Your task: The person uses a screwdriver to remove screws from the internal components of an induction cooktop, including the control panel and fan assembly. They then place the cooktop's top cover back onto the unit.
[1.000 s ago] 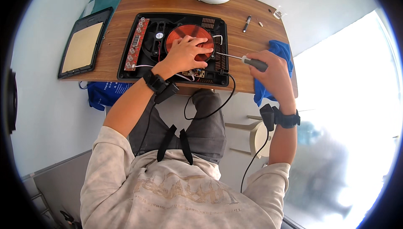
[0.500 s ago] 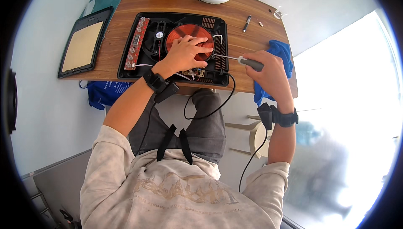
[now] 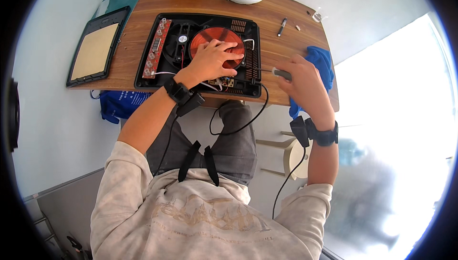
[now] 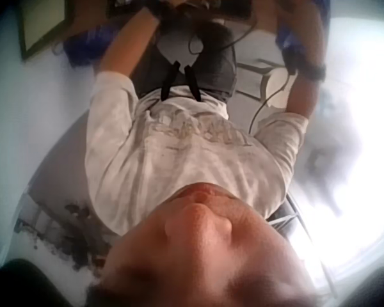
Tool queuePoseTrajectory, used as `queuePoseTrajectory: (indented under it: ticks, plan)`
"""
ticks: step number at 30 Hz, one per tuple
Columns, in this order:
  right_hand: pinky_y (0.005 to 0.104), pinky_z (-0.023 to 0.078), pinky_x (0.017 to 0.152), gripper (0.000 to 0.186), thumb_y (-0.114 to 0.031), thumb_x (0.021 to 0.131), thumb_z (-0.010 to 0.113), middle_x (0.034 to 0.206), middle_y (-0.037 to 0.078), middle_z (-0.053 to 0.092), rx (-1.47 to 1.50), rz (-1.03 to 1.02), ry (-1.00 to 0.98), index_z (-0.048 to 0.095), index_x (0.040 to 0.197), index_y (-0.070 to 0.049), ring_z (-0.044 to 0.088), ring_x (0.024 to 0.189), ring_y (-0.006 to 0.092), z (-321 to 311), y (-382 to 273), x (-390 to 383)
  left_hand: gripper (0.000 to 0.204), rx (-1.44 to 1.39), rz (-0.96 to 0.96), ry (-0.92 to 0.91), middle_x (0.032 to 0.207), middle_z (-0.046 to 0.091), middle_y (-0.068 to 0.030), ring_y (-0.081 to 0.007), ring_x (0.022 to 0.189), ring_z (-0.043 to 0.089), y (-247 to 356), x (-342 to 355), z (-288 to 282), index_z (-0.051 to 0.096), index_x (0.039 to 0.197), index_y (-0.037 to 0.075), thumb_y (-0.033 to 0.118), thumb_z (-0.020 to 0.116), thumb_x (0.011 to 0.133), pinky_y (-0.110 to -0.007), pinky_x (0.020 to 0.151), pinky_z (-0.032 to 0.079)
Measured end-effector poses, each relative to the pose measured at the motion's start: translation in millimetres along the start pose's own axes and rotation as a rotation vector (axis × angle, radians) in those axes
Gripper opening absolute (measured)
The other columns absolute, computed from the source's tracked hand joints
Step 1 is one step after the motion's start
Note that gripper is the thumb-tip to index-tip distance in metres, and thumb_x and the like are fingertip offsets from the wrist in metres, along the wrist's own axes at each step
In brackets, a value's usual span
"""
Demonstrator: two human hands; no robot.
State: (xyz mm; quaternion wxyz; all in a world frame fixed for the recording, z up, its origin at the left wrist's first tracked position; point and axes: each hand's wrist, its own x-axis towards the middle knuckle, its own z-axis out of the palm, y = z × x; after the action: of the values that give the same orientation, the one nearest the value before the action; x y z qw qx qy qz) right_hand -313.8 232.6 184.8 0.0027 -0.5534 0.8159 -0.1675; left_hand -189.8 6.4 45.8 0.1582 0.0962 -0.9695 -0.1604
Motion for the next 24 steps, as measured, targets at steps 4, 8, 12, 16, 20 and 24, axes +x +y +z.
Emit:
queuePoseTrajectory:
  ticks: [4,8,12,16,20,24]
  plan:
    - [0.0351,0.053,0.075,0.026,-0.009,0.078,0.068,0.092,0.013,0.067,0.034,0.028,0.114,0.073,0.102,-0.003,0.066,0.081,0.0287,-11,-6,4,0.052,0.007,0.016,0.015,0.147,0.05,-0.0015,-0.0268,0.131,0.045,-1,0,0,0.068,0.127,0.031,0.046,0.077,0.078,-0.053,0.106,0.033]
    - [0.0348,0.053,0.076,0.025,-0.009,0.078,0.067,0.093,0.013,0.068,0.119,0.074,0.096,0.071,0.102,-0.002,0.066,0.082,0.0283,-15,-9,5,0.052,0.007,0.001,0.016,0.147,0.05,-0.0014,-0.0273,0.131,0.044,-2,-2,1,0.069,0.127,0.031,0.046,0.077,0.078,-0.052,0.106,0.033]
    - [0.0346,0.053,0.076,0.024,-0.008,0.078,0.067,0.093,0.014,0.067,0.112,-0.016,0.058,0.07,0.102,-0.002,0.066,0.082,0.029,-5,-3,5,0.052,0.0,-0.001,0.006,0.147,0.049,-0.0016,-0.028,0.131,0.044,0,-1,0,0.068,0.127,0.031,0.046,0.077,0.078,-0.053,0.106,0.033]
    - [0.035,0.053,0.075,0.024,-0.008,0.078,0.067,0.093,0.014,0.067,0.098,-0.045,0.054,0.07,0.101,-0.001,0.065,0.081,0.0295,-2,-1,6,0.053,0.008,0.0,0.01,0.148,0.049,-0.002,-0.0283,0.13,0.044,0,0,1,0.068,0.128,0.031,0.047,0.077,0.078,-0.053,0.106,0.032]
    - [0.035,0.053,0.074,0.023,-0.008,0.078,0.067,0.092,0.014,0.067,0.104,-0.028,0.05,0.071,0.1,0.0,0.065,0.079,0.0297,0,-6,7,0.053,0.003,0.007,0.015,0.148,0.049,-0.0022,-0.028,0.13,0.045,-2,-1,1,0.068,0.128,0.031,0.047,0.077,0.078,-0.054,0.106,0.032]
    - [0.0346,0.053,0.074,0.022,-0.007,0.078,0.067,0.092,0.015,0.067,0.085,-0.007,0.025,0.071,0.098,0.0,0.065,0.079,0.0295,-2,-7,10,0.053,0.007,-0.004,0.002,0.147,0.049,-0.0021,-0.0276,0.13,0.045,-1,-1,-1,0.068,0.128,0.031,0.047,0.077,0.078,-0.054,0.106,0.033]
